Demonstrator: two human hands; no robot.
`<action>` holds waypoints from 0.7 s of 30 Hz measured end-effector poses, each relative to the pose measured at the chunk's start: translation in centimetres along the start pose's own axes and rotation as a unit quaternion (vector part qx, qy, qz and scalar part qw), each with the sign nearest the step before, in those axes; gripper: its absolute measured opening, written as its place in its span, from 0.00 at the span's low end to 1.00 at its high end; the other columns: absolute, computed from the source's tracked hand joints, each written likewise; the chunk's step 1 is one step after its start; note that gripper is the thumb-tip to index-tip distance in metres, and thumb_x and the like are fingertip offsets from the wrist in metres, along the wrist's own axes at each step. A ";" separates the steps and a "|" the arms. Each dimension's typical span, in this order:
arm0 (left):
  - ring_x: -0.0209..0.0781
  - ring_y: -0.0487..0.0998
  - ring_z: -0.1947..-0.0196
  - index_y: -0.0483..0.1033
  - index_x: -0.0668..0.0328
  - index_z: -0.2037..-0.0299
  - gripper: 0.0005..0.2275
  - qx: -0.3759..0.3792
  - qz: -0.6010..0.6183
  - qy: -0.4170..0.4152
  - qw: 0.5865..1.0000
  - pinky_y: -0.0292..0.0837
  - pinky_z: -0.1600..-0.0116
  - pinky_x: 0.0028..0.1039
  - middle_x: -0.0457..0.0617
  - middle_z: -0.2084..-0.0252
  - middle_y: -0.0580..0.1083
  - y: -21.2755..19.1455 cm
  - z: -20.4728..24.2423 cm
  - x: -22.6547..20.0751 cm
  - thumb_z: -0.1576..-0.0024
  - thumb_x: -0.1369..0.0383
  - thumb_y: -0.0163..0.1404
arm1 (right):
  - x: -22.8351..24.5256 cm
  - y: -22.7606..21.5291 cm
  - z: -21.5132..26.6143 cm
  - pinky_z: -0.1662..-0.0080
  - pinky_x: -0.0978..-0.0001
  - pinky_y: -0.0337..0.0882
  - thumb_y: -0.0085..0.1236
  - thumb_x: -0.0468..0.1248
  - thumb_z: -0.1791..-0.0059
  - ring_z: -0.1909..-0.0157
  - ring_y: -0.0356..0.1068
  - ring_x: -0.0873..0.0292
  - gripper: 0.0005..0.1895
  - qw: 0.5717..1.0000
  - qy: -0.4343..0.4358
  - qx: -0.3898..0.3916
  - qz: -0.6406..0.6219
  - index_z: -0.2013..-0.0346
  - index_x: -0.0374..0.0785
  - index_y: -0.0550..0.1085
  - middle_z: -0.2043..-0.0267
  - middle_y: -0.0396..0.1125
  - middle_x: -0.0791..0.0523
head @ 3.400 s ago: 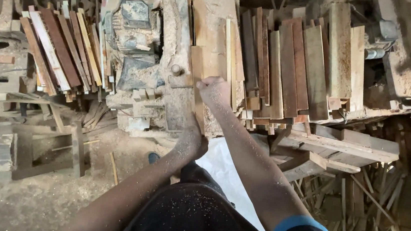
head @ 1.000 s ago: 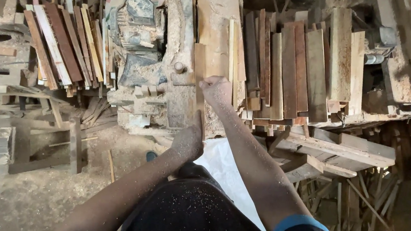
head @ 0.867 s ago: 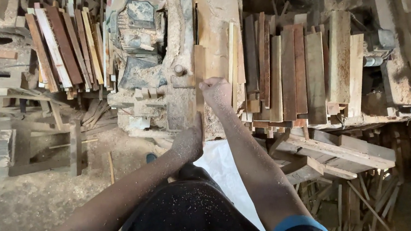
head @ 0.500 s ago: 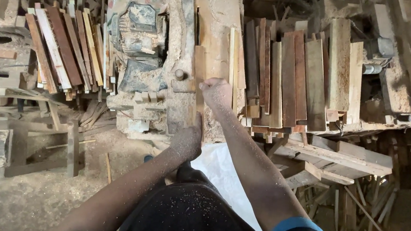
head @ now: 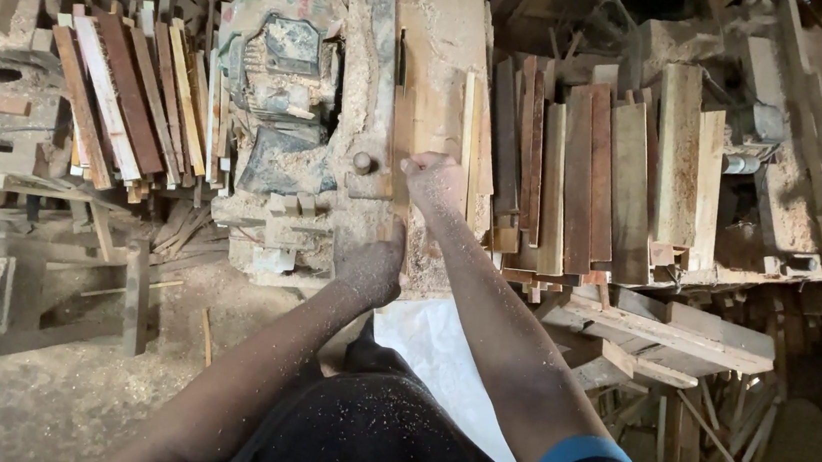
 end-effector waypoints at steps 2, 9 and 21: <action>0.62 0.83 0.55 0.79 0.70 0.53 0.18 -0.014 0.004 0.006 1.000 0.82 0.55 0.50 0.60 0.62 0.81 -3.4 1.6 -1.2 0.52 0.69 0.58 | 0.8 -1.0 0.7 0.55 0.57 0.79 0.63 0.51 0.56 0.57 0.80 0.50 0.10 1.000 -0.006 0.009 -0.020 0.64 0.57 0.85 0.68 0.78 0.57; 0.66 0.83 0.55 0.72 0.67 0.47 0.20 -0.067 0.048 0.013 0.996 0.80 0.52 0.55 0.63 0.62 0.80 -5.4 1.6 -0.9 0.51 0.71 0.57 | -5.4 2.1 2.5 0.58 0.59 0.79 0.64 0.47 0.57 0.65 0.80 0.55 0.14 0.991 0.033 0.091 -0.097 0.62 0.47 0.85 0.72 0.77 0.54; 0.70 0.81 0.52 0.60 0.73 0.37 0.26 -0.051 0.071 0.010 0.996 0.78 0.48 0.57 0.68 0.59 0.79 -4.1 -3.1 0.2 0.47 0.75 0.51 | -18.7 18.8 -12.7 0.55 0.62 0.80 0.66 0.53 0.57 0.59 0.80 0.53 0.08 0.997 0.036 0.057 -0.045 0.66 0.60 0.85 0.70 0.78 0.61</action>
Point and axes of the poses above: each hand's wrist, its own z-axis away from the middle knuckle, its own y-axis out of the palm, x = y × z, the point moved 6 cm from there along -z, towards the middle knuckle
